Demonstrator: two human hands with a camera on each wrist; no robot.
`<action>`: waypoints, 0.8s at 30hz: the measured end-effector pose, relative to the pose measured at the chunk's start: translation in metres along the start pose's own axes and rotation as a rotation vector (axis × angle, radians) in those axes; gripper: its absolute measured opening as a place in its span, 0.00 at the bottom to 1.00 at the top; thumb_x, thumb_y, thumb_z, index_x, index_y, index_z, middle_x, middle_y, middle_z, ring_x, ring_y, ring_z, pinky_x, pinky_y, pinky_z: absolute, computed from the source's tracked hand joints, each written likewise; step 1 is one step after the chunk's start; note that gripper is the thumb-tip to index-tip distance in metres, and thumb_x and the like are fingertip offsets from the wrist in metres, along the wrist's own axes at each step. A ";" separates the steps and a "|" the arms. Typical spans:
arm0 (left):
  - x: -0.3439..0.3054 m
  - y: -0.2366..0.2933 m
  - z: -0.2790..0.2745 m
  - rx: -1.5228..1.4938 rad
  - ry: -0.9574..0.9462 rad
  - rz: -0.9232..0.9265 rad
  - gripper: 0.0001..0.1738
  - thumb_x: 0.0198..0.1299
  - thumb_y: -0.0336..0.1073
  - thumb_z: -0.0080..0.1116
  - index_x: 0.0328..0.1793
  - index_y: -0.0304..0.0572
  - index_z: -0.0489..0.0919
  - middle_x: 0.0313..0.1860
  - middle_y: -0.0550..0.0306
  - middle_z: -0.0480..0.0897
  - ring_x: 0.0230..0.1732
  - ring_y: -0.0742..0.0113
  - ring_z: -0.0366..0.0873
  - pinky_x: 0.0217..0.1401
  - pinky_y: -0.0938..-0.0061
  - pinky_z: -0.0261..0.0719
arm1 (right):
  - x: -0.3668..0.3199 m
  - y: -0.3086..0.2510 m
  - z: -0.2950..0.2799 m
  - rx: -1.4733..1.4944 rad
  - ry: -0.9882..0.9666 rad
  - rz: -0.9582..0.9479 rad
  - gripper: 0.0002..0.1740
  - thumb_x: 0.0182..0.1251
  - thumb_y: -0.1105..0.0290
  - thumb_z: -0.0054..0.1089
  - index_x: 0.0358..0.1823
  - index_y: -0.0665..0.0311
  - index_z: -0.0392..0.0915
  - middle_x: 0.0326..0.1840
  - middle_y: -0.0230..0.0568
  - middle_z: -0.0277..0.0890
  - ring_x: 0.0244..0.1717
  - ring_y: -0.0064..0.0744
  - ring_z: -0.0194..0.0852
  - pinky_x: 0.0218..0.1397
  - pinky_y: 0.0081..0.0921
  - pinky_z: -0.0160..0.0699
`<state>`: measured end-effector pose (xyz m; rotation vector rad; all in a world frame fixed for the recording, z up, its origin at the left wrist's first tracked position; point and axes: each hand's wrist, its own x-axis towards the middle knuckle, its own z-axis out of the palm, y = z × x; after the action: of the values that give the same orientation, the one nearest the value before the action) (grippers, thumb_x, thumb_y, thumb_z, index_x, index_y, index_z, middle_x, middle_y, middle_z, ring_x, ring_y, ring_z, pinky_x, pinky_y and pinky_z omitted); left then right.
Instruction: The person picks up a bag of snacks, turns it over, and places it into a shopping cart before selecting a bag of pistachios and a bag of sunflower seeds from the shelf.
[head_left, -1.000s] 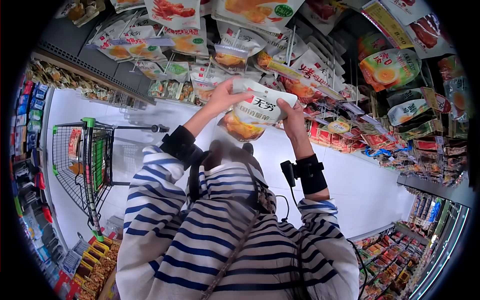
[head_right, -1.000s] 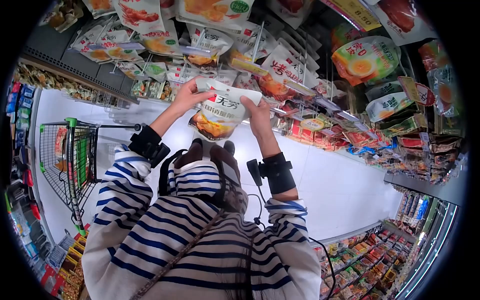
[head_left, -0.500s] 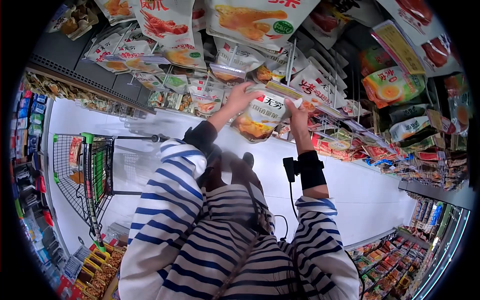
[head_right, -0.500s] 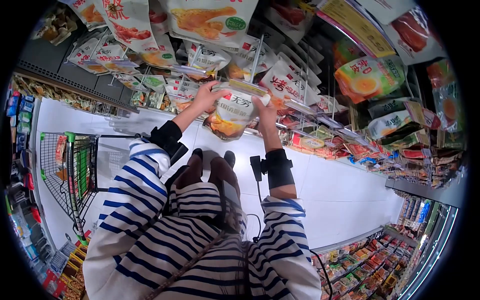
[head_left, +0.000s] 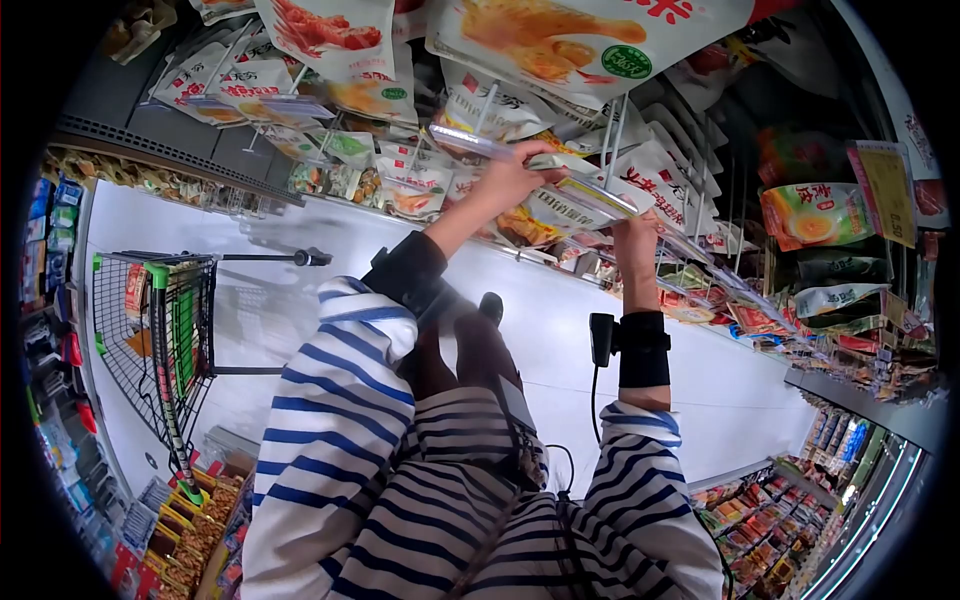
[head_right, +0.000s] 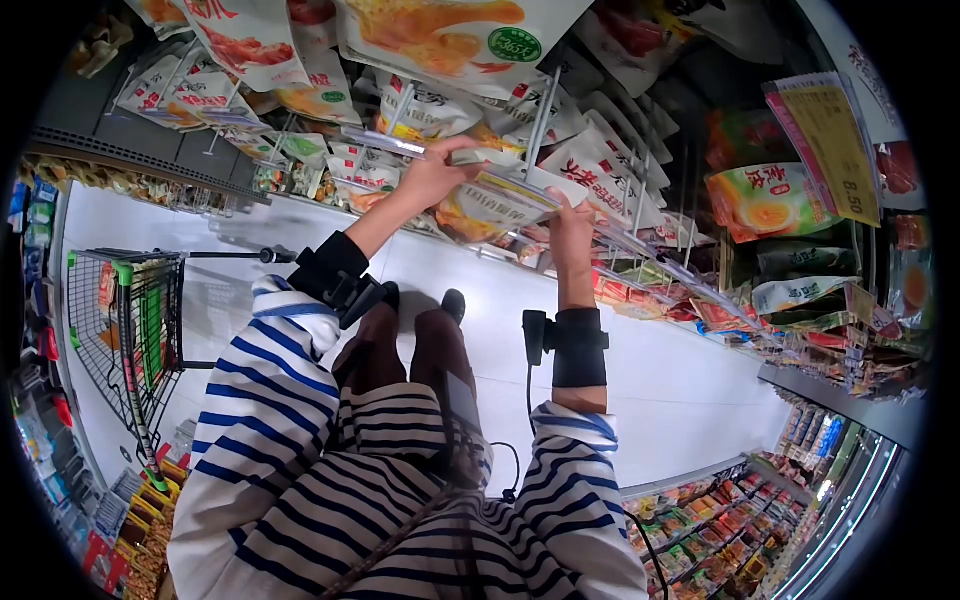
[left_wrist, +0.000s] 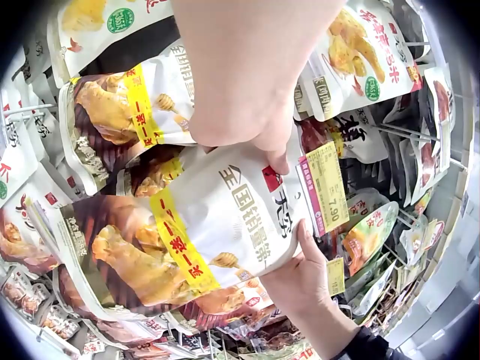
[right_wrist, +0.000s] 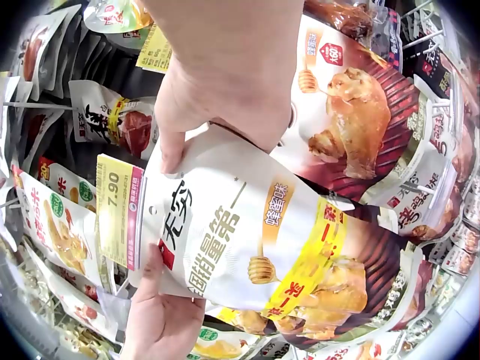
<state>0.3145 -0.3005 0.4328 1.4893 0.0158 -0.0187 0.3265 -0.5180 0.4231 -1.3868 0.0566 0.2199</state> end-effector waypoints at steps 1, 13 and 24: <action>0.001 -0.003 0.001 -0.084 -0.002 -0.016 0.14 0.47 0.32 0.59 0.40 0.36 0.73 0.20 0.66 0.71 0.19 0.83 0.62 0.20 0.86 0.60 | 0.000 -0.001 0.002 0.069 -0.022 -0.002 0.08 0.55 0.73 0.53 0.36 0.68 0.71 0.35 0.37 0.74 0.36 0.24 0.71 0.42 0.20 0.67; 0.005 0.010 0.001 -0.002 -0.003 -0.025 0.15 0.44 0.32 0.63 0.38 0.33 0.74 0.26 0.61 0.76 0.27 0.80 0.70 0.29 0.84 0.68 | 0.009 0.006 -0.001 0.200 -0.038 0.010 0.07 0.55 0.69 0.54 0.29 0.64 0.67 0.27 0.32 0.69 0.28 0.20 0.67 0.32 0.18 0.65; 0.008 0.006 0.000 0.011 0.005 -0.019 0.18 0.43 0.31 0.63 0.42 0.33 0.73 0.34 0.54 0.76 0.34 0.74 0.71 0.37 0.80 0.69 | 0.006 -0.008 0.018 0.231 0.087 0.024 0.14 0.53 0.71 0.57 0.21 0.56 0.59 0.21 0.31 0.67 0.22 0.21 0.68 0.23 0.20 0.68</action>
<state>0.3224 -0.3000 0.4386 1.5002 0.0343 -0.0303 0.3322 -0.5011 0.4336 -1.1653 0.1655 0.1674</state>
